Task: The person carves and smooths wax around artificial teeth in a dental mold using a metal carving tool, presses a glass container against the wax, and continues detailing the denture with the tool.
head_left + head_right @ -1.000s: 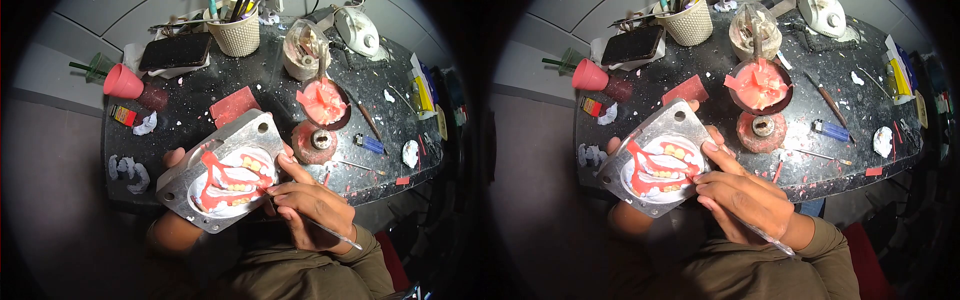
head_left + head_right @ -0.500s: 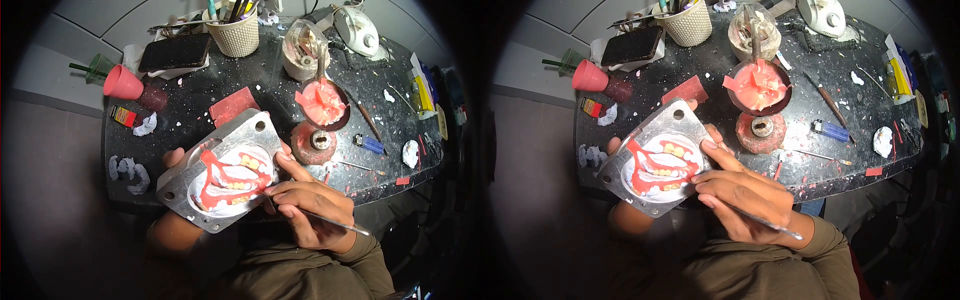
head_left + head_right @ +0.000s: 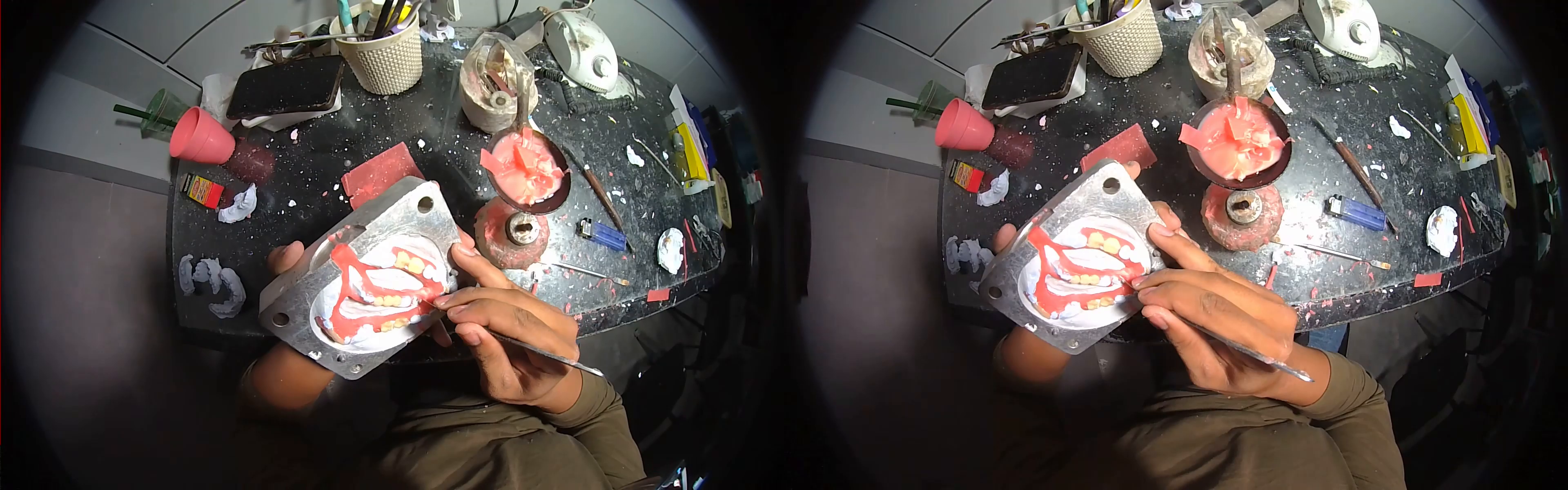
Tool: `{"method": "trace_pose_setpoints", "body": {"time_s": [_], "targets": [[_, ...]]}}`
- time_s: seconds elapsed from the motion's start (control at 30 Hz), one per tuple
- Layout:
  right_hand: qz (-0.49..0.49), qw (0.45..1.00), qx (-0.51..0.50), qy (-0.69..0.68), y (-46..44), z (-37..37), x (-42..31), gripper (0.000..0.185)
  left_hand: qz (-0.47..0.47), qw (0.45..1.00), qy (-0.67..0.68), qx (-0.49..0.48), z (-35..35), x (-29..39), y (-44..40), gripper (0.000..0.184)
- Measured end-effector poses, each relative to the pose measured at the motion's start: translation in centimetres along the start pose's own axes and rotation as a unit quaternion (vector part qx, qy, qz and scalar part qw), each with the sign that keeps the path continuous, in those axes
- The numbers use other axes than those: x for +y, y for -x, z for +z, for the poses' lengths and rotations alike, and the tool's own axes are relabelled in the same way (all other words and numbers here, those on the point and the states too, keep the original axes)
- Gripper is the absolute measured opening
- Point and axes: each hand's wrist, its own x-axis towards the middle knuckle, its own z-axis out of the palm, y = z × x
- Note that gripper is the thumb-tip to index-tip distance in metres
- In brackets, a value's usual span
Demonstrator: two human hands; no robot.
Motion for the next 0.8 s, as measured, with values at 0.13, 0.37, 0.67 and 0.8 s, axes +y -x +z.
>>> {"method": "trace_pose_setpoints", "body": {"time_s": [0.13, 0.37, 0.67, 0.8], "targets": [[0.024, 0.998, -0.009, -0.055, -0.1, -0.4, 0.0, 0.012, 0.001, 1.0, 0.028, -0.002, -0.3, 0.0, -0.1, 0.115], [0.029, 0.999, 0.013, -0.025, -0.2, 0.2, 0.0, 0.011, 0.0, 0.999, 0.009, -0.046, -0.6, 0.0, -0.6, 0.115], [0.033, 0.996, 0.041, -0.067, 0.2, 0.3, 0.6, 0.011, -0.015, 0.998, 0.017, -0.054, -1.0, 0.4, -0.3, 0.114], [0.02, 0.999, 0.02, -0.026, -0.5, 0.1, 0.1, 0.01, 0.004, 0.997, 0.054, -0.05, -0.2, -0.1, -0.3, 0.115]]}}
